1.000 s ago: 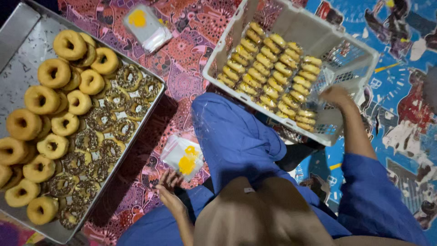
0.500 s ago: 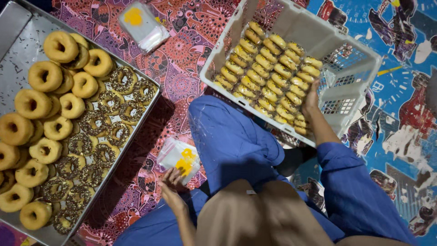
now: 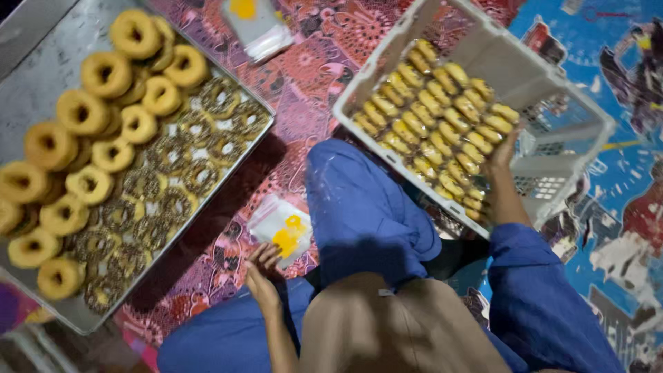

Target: The person sits on the floor and repeatedly picks donuts from a metal tray, places them into small plastic bags, and arranges the sealed bags into a white plastic crate. The process is repeated for multiple donuts throughout the clip.

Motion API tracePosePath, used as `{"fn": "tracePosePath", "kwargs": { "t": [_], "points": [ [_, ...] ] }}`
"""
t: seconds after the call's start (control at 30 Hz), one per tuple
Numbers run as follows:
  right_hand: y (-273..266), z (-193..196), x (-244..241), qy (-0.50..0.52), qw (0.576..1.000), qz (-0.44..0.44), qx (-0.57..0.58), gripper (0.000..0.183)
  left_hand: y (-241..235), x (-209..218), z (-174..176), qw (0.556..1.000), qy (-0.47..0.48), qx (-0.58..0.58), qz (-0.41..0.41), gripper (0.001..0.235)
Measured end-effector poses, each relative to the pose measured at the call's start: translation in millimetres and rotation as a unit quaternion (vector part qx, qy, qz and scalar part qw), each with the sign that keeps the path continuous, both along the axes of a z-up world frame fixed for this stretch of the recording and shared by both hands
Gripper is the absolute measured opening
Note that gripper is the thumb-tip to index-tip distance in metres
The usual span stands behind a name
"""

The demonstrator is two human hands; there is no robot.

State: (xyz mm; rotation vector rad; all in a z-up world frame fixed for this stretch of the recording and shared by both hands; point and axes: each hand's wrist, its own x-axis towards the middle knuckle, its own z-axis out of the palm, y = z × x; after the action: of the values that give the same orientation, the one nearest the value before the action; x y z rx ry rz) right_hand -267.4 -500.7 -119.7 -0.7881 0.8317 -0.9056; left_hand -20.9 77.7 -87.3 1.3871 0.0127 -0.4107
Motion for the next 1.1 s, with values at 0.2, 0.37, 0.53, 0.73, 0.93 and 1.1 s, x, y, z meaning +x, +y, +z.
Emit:
{"fn": "tracePosePath", "kwargs": {
  "t": [0.2,0.37,0.53,0.73,0.93,1.1],
  "points": [
    [5,81,7,0.511,0.815,-0.010,-0.275,0.059,37,-1,-37,0.974,-0.113,0.193,0.033,0.040],
    [168,155,94,0.332,0.547,0.181,-0.747,0.031,31,-11,-47,0.779,-0.415,0.467,-0.057,0.024],
    [339,77,262,0.311,0.552,0.577,-0.516,0.020,-21,-31,-39,0.792,-0.315,0.523,-0.016,0.067],
    [350,-47,326,0.451,0.431,0.426,-0.655,0.016,-40,-26,-34,0.771,-0.266,0.576,-0.057,0.070],
    [345,-29,332,0.438,0.381,0.523,-0.624,0.019,-42,-14,-47,0.790,-0.203,0.569,-0.106,0.057],
    [354,83,307,0.238,0.442,0.513,-0.696,0.013,-24,27,-8,0.891,-0.213,0.392,0.087,0.054]
  ]
}}
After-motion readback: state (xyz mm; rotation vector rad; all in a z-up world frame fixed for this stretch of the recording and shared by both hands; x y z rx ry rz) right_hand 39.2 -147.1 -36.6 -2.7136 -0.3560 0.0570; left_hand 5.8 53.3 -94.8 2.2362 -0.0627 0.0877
